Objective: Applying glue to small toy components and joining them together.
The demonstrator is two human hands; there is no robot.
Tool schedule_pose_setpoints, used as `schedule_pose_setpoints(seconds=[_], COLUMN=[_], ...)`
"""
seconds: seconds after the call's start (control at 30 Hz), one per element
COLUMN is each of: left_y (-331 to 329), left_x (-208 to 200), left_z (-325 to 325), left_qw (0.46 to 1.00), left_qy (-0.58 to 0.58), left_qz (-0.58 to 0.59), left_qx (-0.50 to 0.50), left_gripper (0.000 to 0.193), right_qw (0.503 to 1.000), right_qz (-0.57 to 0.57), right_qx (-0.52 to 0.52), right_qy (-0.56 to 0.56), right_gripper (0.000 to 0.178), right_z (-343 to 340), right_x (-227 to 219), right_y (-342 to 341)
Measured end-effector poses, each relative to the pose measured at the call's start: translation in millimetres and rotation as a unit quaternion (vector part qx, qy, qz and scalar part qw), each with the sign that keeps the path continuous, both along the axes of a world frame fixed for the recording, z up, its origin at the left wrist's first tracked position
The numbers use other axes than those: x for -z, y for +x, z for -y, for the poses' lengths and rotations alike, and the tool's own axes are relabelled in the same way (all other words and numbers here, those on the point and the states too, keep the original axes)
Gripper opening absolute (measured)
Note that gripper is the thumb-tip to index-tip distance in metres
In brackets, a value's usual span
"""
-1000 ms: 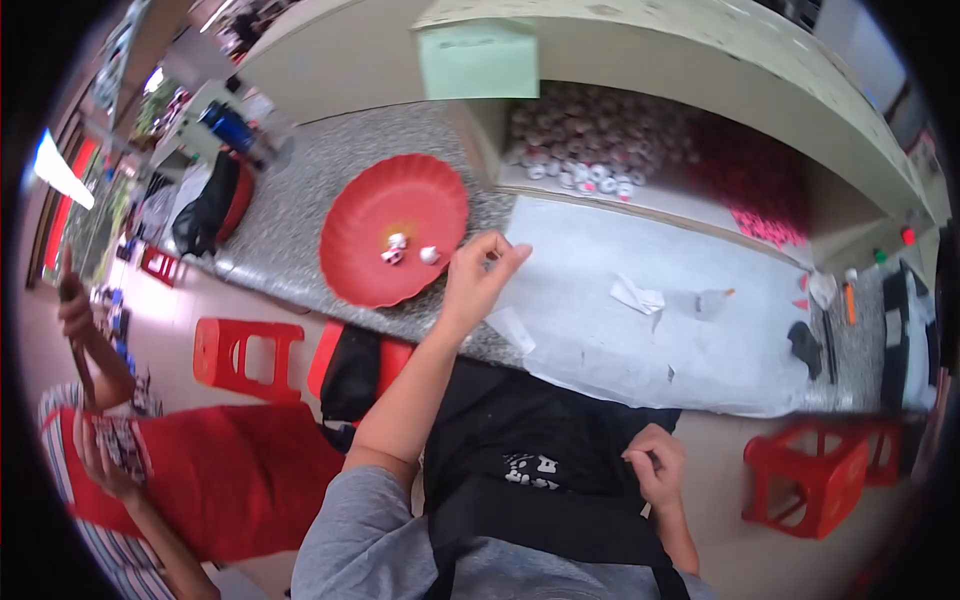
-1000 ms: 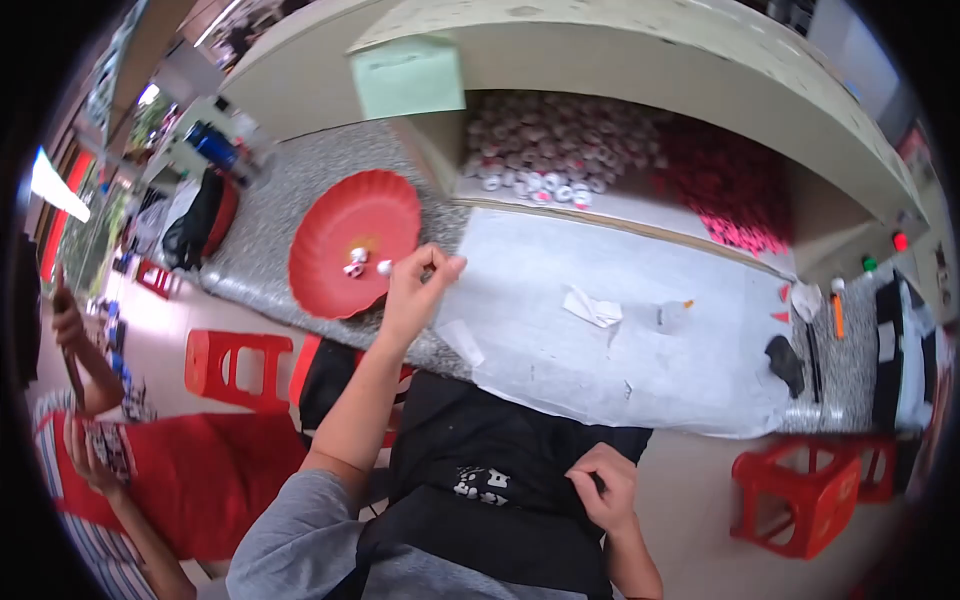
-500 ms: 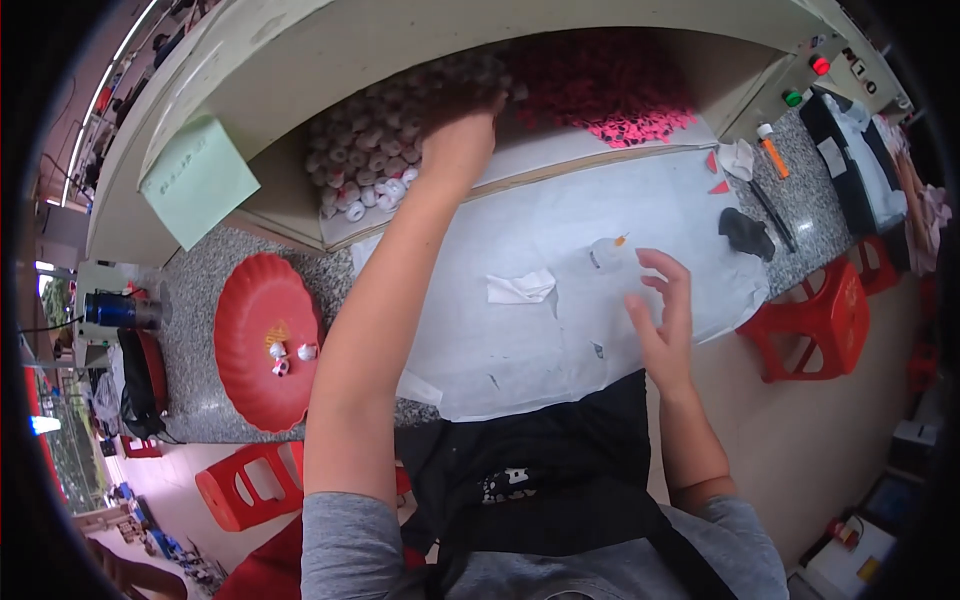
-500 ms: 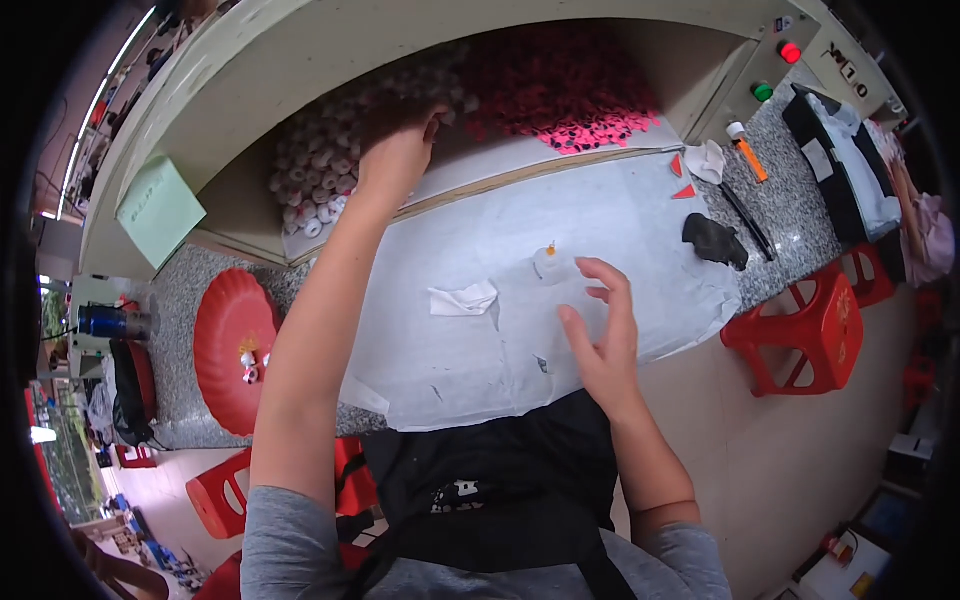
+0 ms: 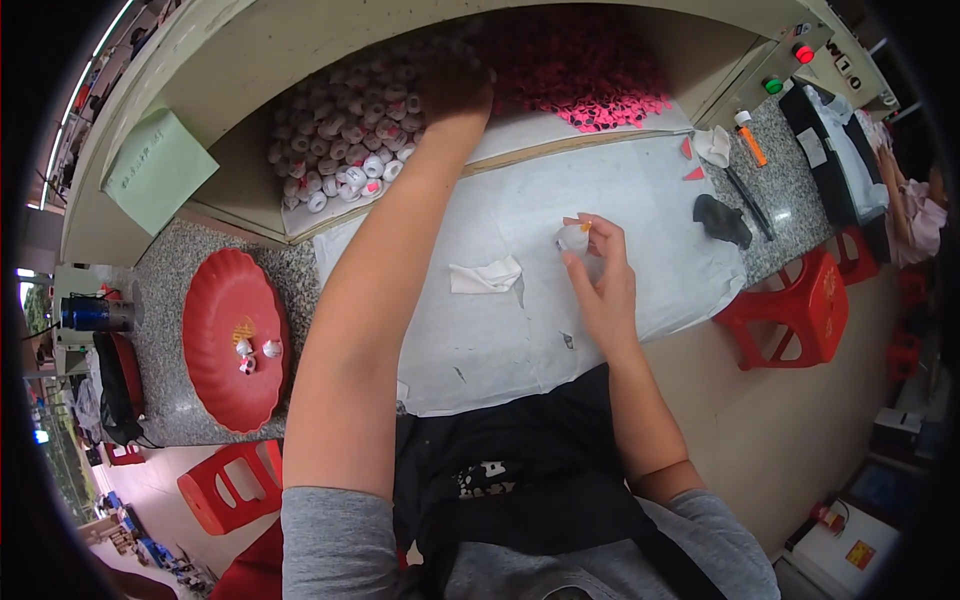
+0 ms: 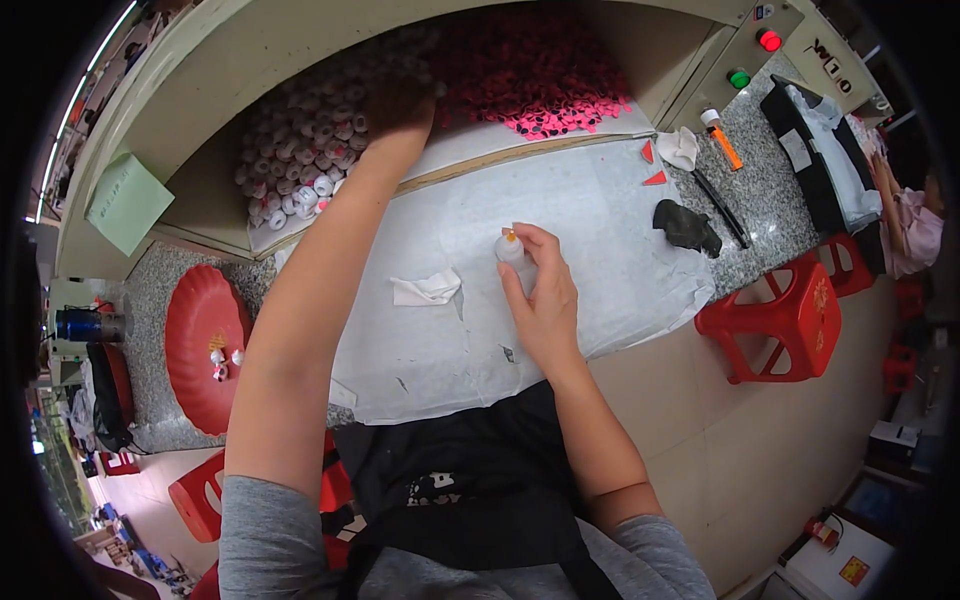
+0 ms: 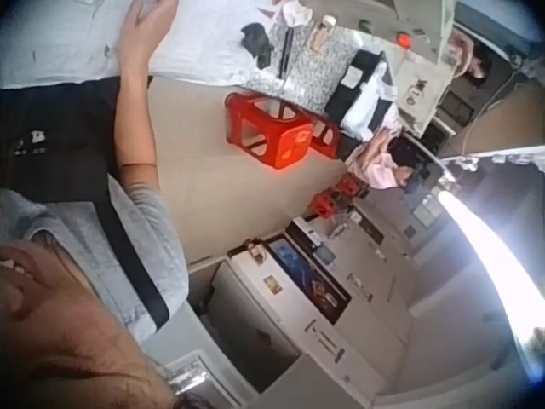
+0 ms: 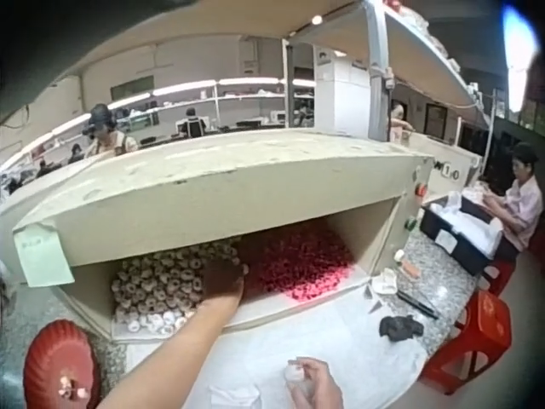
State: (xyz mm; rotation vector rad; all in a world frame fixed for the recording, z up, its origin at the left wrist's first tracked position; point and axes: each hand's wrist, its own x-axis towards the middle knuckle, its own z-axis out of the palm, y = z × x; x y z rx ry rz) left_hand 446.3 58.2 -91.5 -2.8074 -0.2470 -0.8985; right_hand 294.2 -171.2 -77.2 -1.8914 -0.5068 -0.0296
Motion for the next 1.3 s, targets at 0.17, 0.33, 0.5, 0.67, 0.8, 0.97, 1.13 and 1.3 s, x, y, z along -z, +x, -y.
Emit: schedule_pose_setpoints(seconds=[0.17,0.33,0.5,0.67,0.8,0.97,1.13,1.3], left_y=[-9,-61,-175,-269,-311,-323,-333,-335], left_x=[-3,-27,-60,-53,-25,-27,-32,-30], left_z=[5,5,36,54,60,75,78,79], left_qw=[0.999,0.988,0.752,0.486,0.519,0.459,0.458,0.485], left_qy=[0.031,0.065,-0.632,-0.855,-0.84,-0.861,-0.854,-0.834], left_qz=[-0.007,0.125,0.066,0.055,0.073,0.14,0.169,0.172], left_qx=[-0.001,0.057,0.173,0.173,0.141,0.171,0.18,0.199], left_gripper=[0.023,0.019,0.017,0.013,0.023,0.03,0.029,0.028], right_qw=[0.993,0.973,0.941,0.903,0.905,0.831,0.842,0.925], right_qz=[-0.081,-0.139,-0.209,-0.312,-0.29,-0.311,-0.233,-0.048], right_qx=[-0.011,-0.06,-0.124,-0.15,-0.138,-0.081,-0.086,-0.101], right_qy=[0.089,0.174,0.235,0.253,0.279,0.453,0.48,0.362], right_gripper=[0.022,0.024,0.032,0.034,0.033,0.028,0.034,0.039], right_z=[-2,3,11,5,-4,-14,-17,-23], right_x=[7,-5,-14,-24,-31,-49,-47,-50], right_y=[-3,-18,-36,-63,-79,-82,-84,-94])
